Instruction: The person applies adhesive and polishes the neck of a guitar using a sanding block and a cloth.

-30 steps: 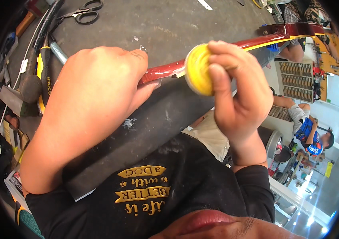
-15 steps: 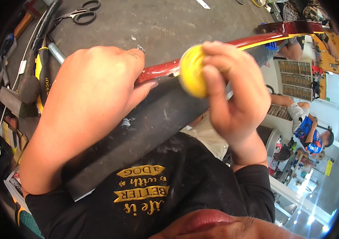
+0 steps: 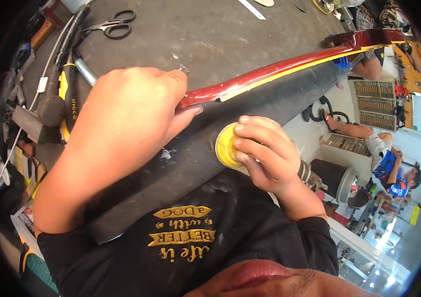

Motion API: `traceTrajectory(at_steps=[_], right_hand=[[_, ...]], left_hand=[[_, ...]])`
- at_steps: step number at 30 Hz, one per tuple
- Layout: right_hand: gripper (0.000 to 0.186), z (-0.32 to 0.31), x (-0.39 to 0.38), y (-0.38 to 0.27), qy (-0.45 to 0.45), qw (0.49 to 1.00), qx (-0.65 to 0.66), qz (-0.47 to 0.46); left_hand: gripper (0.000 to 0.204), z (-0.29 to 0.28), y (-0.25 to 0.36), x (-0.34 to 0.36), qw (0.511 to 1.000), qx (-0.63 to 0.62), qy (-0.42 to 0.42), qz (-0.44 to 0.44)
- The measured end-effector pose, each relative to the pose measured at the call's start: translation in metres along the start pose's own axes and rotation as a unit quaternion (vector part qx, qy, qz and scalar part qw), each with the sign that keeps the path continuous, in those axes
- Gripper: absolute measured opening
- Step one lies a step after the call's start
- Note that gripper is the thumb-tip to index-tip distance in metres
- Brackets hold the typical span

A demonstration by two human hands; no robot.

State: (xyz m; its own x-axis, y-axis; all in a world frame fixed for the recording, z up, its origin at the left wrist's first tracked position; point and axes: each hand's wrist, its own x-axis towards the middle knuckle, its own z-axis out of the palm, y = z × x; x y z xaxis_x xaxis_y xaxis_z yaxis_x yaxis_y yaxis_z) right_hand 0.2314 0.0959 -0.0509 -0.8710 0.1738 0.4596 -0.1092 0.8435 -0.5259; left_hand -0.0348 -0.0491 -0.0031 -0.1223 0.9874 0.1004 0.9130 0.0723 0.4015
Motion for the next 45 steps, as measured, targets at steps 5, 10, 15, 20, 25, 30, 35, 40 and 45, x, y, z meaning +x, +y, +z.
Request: traceTrajectory(at_steps=[5, 10, 15, 20, 25, 30, 35, 40, 45], right_hand=[[0.038, -0.003, 0.001, 0.026, 0.038, 0.999, -0.013, -0.012], [0.026, -0.043, 0.002, 0.08, 0.365, 0.93, -0.022, 0.025], [0.034, -0.071, 0.023, 0.152, 0.524, 0.846, -0.049, 0.081], [0.086, -0.095, 0.049, 0.206, 0.633, 0.757, 0.064, 0.149], [0.097, -0.105, 0.058, 0.249, 0.542, 0.823, 0.142, 0.089], [0.072, -0.128, 0.058, 0.254, 0.529, 0.845, -0.007, 0.078], [0.032, -0.133, 0.058, 0.287, 0.507, 0.858, -0.06, 0.058], [0.032, -0.123, 0.069, 0.268, 0.53, 0.846, 0.045, 0.044], [0.031, -0.115, 0.071, 0.278, 0.532, 0.841, 0.096, 0.021]], left_hand=[[0.033, -0.003, -0.002, 0.001, 1.0, 0.007, 0.002, 0.018], [0.033, -0.003, -0.004, 0.001, 1.0, -0.003, -0.019, 0.004], [0.033, -0.006, -0.001, -0.002, 0.999, 0.026, -0.044, -0.004], [0.032, -0.009, 0.002, 0.006, 0.998, 0.02, -0.061, -0.005], [0.033, -0.007, 0.001, -0.004, 0.998, 0.023, -0.053, -0.02], [0.035, -0.008, 0.004, 0.004, 0.999, 0.018, -0.04, 0.002], [0.038, -0.015, 0.009, -0.001, 0.996, 0.005, -0.07, -0.058], [0.039, -0.054, -0.025, 0.031, 0.959, -0.263, -0.012, -0.103], [0.047, -0.055, -0.137, 0.13, 0.949, -0.081, 0.127, -0.277]])
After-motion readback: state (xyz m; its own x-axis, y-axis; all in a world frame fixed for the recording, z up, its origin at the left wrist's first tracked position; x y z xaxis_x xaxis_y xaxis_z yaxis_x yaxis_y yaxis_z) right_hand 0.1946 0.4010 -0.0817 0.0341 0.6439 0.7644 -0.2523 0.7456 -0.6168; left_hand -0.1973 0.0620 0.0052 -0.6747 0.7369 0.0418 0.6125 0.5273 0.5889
